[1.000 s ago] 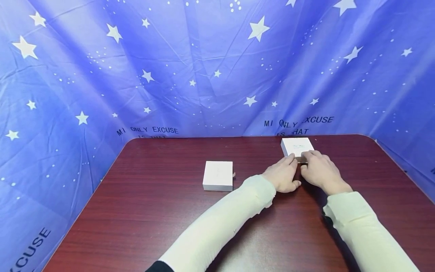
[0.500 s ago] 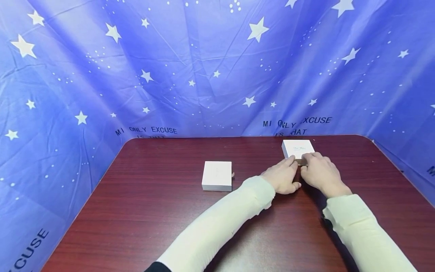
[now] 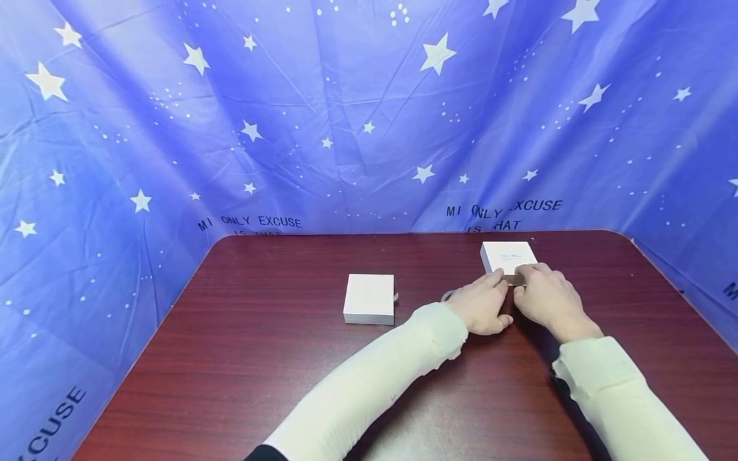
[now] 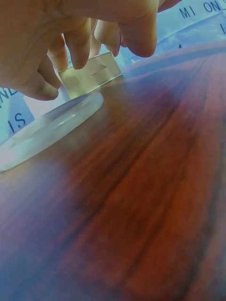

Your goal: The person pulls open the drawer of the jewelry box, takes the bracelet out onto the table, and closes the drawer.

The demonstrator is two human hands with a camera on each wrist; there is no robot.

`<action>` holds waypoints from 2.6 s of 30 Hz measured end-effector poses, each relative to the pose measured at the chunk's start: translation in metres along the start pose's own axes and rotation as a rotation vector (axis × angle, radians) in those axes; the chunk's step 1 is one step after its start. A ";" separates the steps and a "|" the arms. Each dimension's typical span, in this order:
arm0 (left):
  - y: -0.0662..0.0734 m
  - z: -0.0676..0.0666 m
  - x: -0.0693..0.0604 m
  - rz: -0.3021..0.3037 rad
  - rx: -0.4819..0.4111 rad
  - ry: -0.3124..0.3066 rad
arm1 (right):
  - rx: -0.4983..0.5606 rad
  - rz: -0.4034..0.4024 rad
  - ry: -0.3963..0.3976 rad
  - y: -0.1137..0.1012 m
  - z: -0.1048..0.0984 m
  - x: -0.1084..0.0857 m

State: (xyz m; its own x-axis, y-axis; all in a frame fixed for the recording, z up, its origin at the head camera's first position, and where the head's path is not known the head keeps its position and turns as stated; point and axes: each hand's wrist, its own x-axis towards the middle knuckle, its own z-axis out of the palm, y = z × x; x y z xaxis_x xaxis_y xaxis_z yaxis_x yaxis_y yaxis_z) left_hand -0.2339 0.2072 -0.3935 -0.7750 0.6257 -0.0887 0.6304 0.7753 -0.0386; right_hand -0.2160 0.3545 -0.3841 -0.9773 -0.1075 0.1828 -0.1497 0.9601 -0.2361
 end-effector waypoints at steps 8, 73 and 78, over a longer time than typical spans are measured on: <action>0.002 0.001 -0.004 0.014 0.001 0.027 | -0.003 -0.003 -0.005 -0.001 0.000 -0.003; 0.016 0.001 -0.037 0.043 -0.009 -0.003 | -0.024 -0.060 0.065 -0.006 -0.004 -0.041; 0.017 0.002 -0.039 0.053 -0.001 -0.005 | -0.035 -0.061 0.074 -0.008 -0.004 -0.045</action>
State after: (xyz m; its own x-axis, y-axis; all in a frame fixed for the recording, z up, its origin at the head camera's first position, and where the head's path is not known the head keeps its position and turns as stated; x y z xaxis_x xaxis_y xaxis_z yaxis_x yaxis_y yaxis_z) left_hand -0.1931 0.1959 -0.3922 -0.7404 0.6654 -0.0952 0.6704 0.7413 -0.0325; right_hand -0.1703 0.3531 -0.3866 -0.9525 -0.1480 0.2661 -0.2022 0.9609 -0.1892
